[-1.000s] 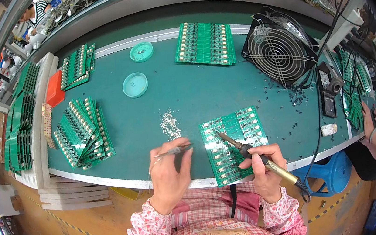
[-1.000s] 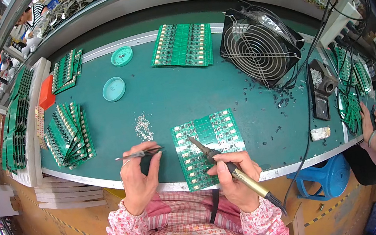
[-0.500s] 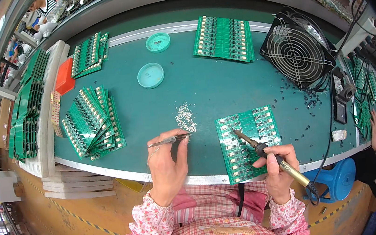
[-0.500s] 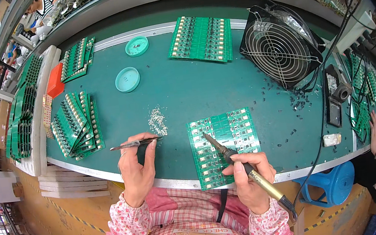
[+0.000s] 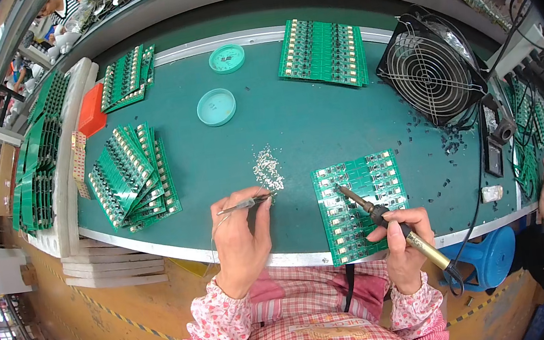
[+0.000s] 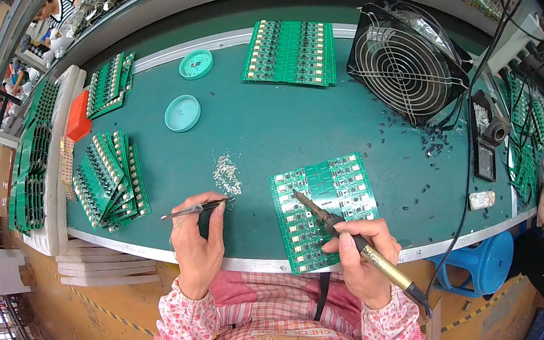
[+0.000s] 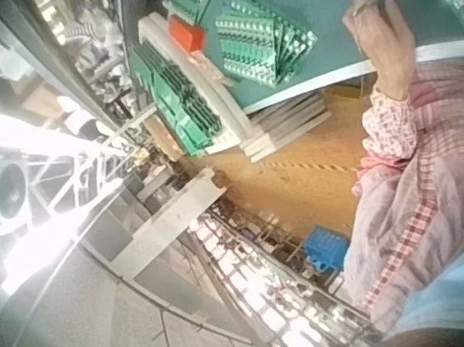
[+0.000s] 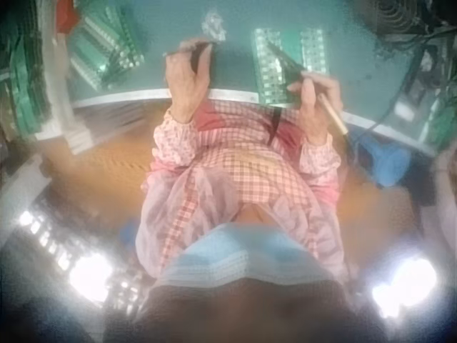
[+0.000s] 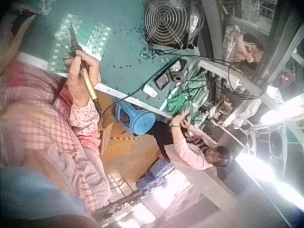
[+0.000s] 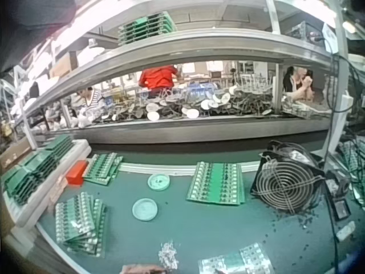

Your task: The person solders electronic components onto circuit boards using a soldering iron and solder wire.

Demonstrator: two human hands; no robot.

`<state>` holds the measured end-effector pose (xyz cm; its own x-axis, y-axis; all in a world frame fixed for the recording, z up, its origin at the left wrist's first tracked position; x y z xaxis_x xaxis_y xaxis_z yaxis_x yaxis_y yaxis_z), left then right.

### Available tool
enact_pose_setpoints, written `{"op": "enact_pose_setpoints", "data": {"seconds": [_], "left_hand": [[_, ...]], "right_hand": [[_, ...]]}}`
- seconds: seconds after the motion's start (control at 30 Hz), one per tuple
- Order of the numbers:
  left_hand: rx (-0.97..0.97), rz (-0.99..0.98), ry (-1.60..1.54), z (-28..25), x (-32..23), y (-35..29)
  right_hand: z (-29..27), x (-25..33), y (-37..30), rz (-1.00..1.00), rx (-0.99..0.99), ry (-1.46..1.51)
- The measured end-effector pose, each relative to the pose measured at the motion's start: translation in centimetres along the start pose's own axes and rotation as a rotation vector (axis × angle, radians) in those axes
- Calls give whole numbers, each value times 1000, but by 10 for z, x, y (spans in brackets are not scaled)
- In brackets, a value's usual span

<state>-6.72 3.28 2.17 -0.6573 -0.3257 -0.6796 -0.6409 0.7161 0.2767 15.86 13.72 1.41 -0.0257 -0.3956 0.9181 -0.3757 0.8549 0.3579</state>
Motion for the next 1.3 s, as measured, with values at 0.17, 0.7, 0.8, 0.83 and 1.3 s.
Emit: {"op": "enact_pose_setpoints", "data": {"seconds": [0.17, 0.7, 0.8, 0.83, 1.3], "left_hand": [[-1, 8, 7, 0, 1, 0], [-9, 66, 14, 2, -3, 0], [7, 67, -29, 4, -12, -1], [18, 63, -60, 7, -16, -2], [156, 112, -139, 39, -37, -5]], "right_hand": [[1, 1, 0, 11, -2, 2], [0, 0, 2, -15, 19, 30], [0, 4, 3, -7, 28, 13], [0, 3, 3, -7, 23, 10], [-2, 1, 2, -47, 31, 55]]}}
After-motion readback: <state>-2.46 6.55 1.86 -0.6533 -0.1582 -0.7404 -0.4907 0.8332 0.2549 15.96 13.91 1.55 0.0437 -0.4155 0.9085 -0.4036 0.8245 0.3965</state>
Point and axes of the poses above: each hand's wrist, its own y-axis towards the middle knuckle, its own z-axis out of the palm, x = y × z, the point moved 3 cm from there along y, towards the middle knuckle, and after that the axes turned 8 degrees about -z, right-handed, at the moved point
